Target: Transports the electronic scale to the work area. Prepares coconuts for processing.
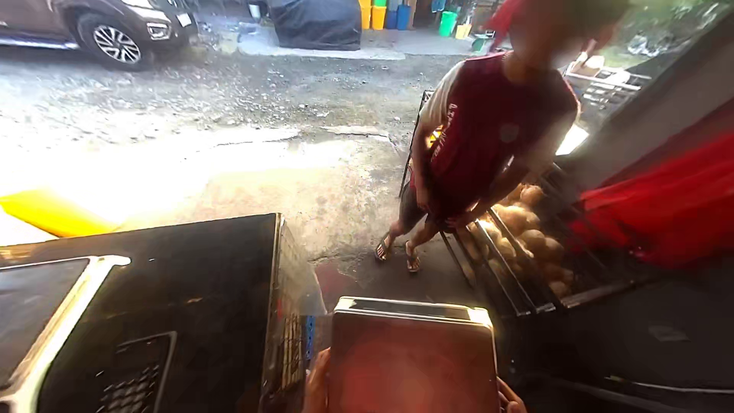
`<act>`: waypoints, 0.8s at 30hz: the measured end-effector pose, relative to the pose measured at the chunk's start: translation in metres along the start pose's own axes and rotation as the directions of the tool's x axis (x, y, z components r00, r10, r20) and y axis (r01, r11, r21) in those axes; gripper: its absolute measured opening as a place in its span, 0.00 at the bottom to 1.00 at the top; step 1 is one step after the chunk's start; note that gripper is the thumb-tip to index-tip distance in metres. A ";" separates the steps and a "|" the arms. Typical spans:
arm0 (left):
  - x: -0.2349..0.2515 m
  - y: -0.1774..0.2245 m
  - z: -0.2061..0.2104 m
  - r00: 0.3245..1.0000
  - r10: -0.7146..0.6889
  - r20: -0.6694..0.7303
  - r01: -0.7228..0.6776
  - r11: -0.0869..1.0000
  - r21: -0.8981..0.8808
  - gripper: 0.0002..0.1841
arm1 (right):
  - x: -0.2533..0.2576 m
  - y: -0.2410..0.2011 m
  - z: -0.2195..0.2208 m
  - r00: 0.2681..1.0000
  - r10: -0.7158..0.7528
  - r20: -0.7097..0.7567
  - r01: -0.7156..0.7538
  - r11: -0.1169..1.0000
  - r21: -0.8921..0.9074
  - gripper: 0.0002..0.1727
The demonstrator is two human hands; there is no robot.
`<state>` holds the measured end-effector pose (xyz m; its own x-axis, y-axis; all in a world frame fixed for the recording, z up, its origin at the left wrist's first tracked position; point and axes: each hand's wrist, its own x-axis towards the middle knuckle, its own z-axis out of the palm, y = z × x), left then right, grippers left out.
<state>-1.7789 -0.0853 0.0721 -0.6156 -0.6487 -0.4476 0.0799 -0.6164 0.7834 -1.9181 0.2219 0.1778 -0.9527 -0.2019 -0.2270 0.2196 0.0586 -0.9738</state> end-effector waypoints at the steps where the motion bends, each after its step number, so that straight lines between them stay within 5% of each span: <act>1: 0.024 0.002 0.004 1.000 0.003 -0.029 -0.003 1.000 -0.005 0.23 | 0.028 -0.004 0.014 1.000 -0.023 0.017 0.023 0.999 -0.024 0.41; 8: 0.138 0.021 0.022 0.981 -0.057 -0.188 0.053 0.998 -0.028 0.35 | 0.183 -0.056 0.109 0.995 0.019 0.095 -0.002 0.984 -0.176 0.45; 11: 0.183 0.040 0.040 0.972 -0.046 -0.232 0.018 0.993 -0.119 0.27 | 0.249 -0.066 0.142 0.979 0.036 0.198 -0.002 0.986 -0.167 0.43; 17: 0.292 0.110 0.095 0.951 -0.031 -0.306 -0.010 0.991 -0.134 0.27 | 0.378 -0.098 0.218 0.957 0.015 0.290 0.039 0.983 -0.177 0.42; 24: 0.452 0.208 0.166 0.966 0.040 -0.255 -0.047 0.999 -0.023 0.25 | 0.524 -0.150 0.297 0.977 0.021 0.212 -0.003 0.996 -0.084 0.46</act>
<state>-2.1706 -0.4324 0.1041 -0.3916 -0.7651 -0.5113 0.1266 -0.5951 0.7936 -2.3883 -0.1830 0.2018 -0.8818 -0.4036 -0.2442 0.2037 0.1411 -0.9688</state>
